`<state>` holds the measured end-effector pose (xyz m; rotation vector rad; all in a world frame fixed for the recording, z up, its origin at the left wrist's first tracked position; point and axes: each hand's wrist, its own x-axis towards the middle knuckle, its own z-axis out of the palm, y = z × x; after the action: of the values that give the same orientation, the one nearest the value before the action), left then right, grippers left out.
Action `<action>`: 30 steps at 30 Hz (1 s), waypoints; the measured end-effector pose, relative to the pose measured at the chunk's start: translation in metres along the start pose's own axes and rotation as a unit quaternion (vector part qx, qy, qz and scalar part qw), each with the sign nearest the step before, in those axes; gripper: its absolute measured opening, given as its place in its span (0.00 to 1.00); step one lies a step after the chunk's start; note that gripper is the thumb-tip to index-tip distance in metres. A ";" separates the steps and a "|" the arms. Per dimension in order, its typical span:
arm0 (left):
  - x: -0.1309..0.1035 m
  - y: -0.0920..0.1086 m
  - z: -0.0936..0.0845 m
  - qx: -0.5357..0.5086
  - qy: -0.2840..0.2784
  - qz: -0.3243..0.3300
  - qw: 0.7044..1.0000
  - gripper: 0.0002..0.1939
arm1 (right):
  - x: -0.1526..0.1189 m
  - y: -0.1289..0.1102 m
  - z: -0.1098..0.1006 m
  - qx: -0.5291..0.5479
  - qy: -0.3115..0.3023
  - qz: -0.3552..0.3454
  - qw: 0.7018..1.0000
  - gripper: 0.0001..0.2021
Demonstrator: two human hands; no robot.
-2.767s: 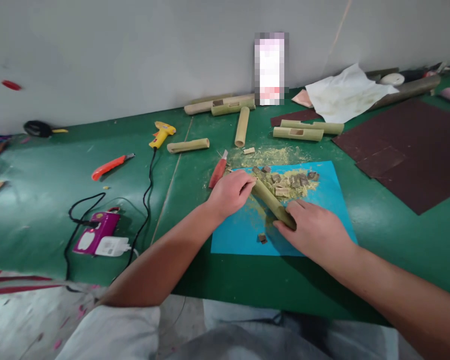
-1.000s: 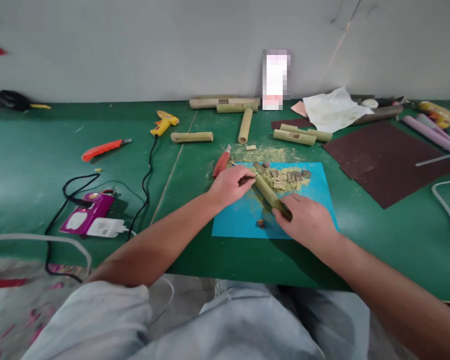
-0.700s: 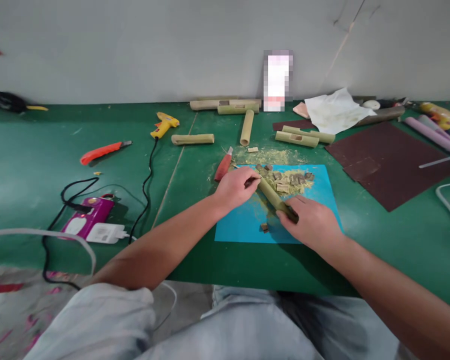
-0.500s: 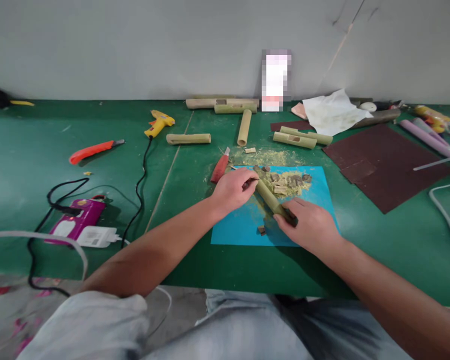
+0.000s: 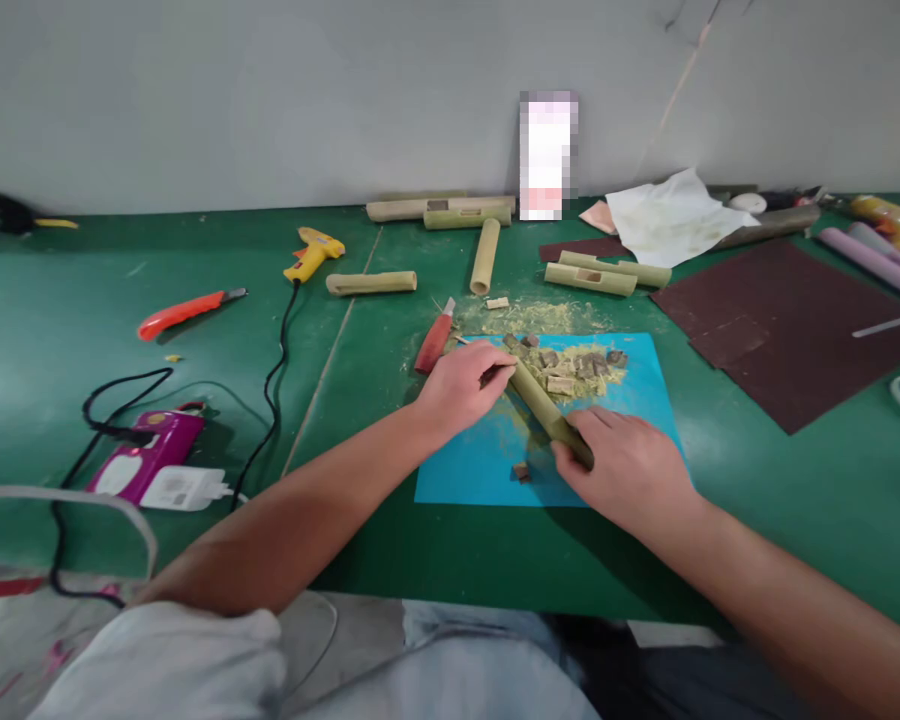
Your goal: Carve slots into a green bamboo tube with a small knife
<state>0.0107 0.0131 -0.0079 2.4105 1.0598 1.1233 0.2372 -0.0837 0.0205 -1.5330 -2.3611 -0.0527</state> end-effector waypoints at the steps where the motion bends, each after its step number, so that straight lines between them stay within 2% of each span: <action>1: 0.000 0.000 -0.001 0.001 0.000 0.000 1.000 0.05 | 0.000 -0.002 0.001 -0.014 0.001 0.002 1.000 0.08; 6: 0.001 -0.002 -0.005 0.000 0.004 -0.007 1.000 0.06 | 0.001 -0.011 0.006 -0.033 -0.010 -0.007 0.999 0.07; 9: 0.001 0.005 -0.006 0.011 -0.008 -0.005 1.000 0.07 | 0.001 -0.012 0.009 -0.020 0.000 -0.012 1.000 0.08; 11: 0.000 0.016 -0.004 0.011 -0.046 0.005 0.999 0.09 | 0.000 -0.011 0.009 0.002 -0.003 -0.001 1.000 0.08; 15: -0.006 0.036 -0.002 0.021 -0.163 0.058 0.985 0.13 | -0.001 -0.008 0.009 0.051 -0.029 0.037 0.998 0.08; 16: -0.006 0.038 -0.003 0.028 -0.171 0.065 0.983 0.14 | -0.001 -0.008 0.009 0.057 -0.036 0.043 0.997 0.08; 20: -0.005 0.034 -0.004 0.056 -0.099 0.033 0.993 0.15 | 0.001 -0.008 0.007 0.074 -0.060 0.071 0.993 0.08; 21: -0.005 0.034 -0.004 0.062 -0.096 0.034 0.993 0.15 | 0.001 -0.008 0.007 0.078 -0.062 0.077 0.992 0.08; 24: -0.006 0.038 -0.001 0.062 -0.156 0.071 0.983 0.16 | 0.001 -0.006 0.007 0.092 -0.063 0.082 0.990 0.09; 26: -0.007 0.036 -0.002 0.056 -0.168 0.074 0.981 0.15 | 0.000 -0.004 0.008 0.103 -0.059 0.080 0.990 0.09; 30: -0.002 0.020 -0.009 0.064 -0.086 0.003 0.994 0.12 | -0.002 -0.001 0.008 0.109 -0.050 0.082 0.989 0.09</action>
<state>0.0135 -0.0029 0.0070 2.5560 1.0982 0.8560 0.2352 -0.0838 0.0121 -1.6465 -2.2179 0.3172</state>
